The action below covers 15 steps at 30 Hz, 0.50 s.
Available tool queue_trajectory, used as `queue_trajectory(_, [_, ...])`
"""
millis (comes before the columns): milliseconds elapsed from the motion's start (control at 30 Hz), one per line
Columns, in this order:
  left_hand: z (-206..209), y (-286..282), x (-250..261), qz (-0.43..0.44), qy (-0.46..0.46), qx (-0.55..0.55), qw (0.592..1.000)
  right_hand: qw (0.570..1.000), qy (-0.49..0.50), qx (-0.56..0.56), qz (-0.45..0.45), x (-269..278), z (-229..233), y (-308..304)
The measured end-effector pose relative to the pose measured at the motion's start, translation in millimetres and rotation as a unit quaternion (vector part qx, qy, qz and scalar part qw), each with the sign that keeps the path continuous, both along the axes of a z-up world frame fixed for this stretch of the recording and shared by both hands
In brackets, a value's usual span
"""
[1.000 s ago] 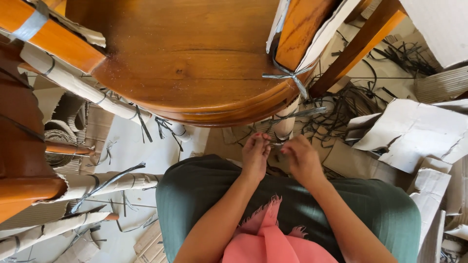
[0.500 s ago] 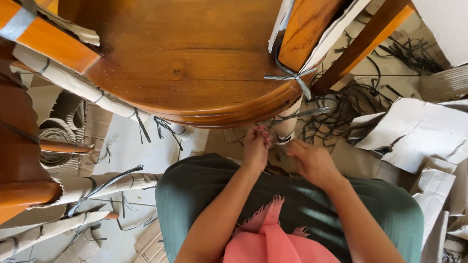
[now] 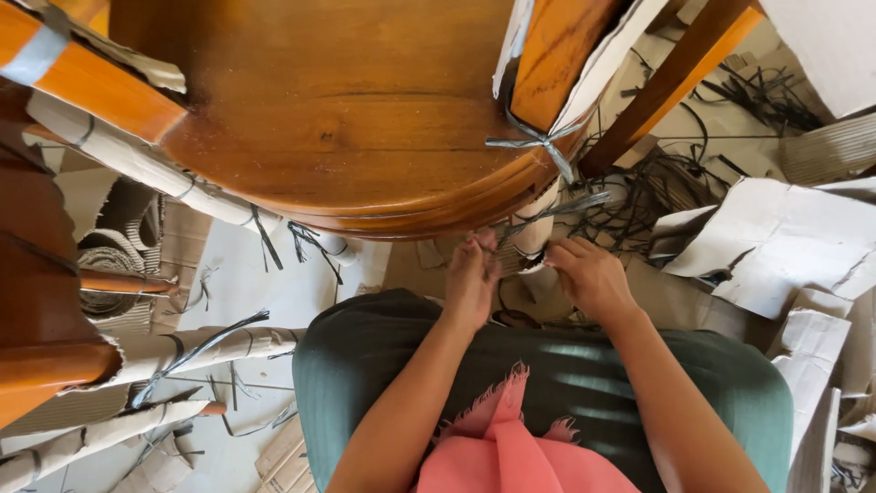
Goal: Wrapping a wooden chair leg with protective cardboard and securing it with plastic ties
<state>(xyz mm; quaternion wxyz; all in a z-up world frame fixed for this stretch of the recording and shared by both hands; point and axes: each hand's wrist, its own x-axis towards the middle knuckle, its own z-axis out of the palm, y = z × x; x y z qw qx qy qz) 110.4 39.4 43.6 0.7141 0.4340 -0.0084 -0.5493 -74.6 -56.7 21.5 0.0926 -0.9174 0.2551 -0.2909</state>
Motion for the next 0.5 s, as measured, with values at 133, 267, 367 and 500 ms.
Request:
queue_trajectory(133, [-52.9, 1.3, -24.9, -0.044, 0.069, 0.038, 0.996, 1.000, -0.003, 0.018, -0.019, 3.9, 6.2, 9.2])
queue_trajectory(267, [-87.7, -3.9, -38.6, -0.074, -0.080, 0.033, 0.994, 0.998, -0.011, 0.048, -0.034, 0.3, 8.6, 16.9])
queue_trajectory(367, [-86.0, -6.7, -37.6, -0.032, -0.109, 0.044, 0.993, 0.996, -0.024, 0.074, -0.033, -1.2, 18.5, 21.5])
queue_trajectory(500, [-79.9, -6.5, -38.0, -0.014, -0.156, 0.013, 0.988, 0.996, -0.032, 0.075, -0.020, -1.9, 32.0, 24.3])
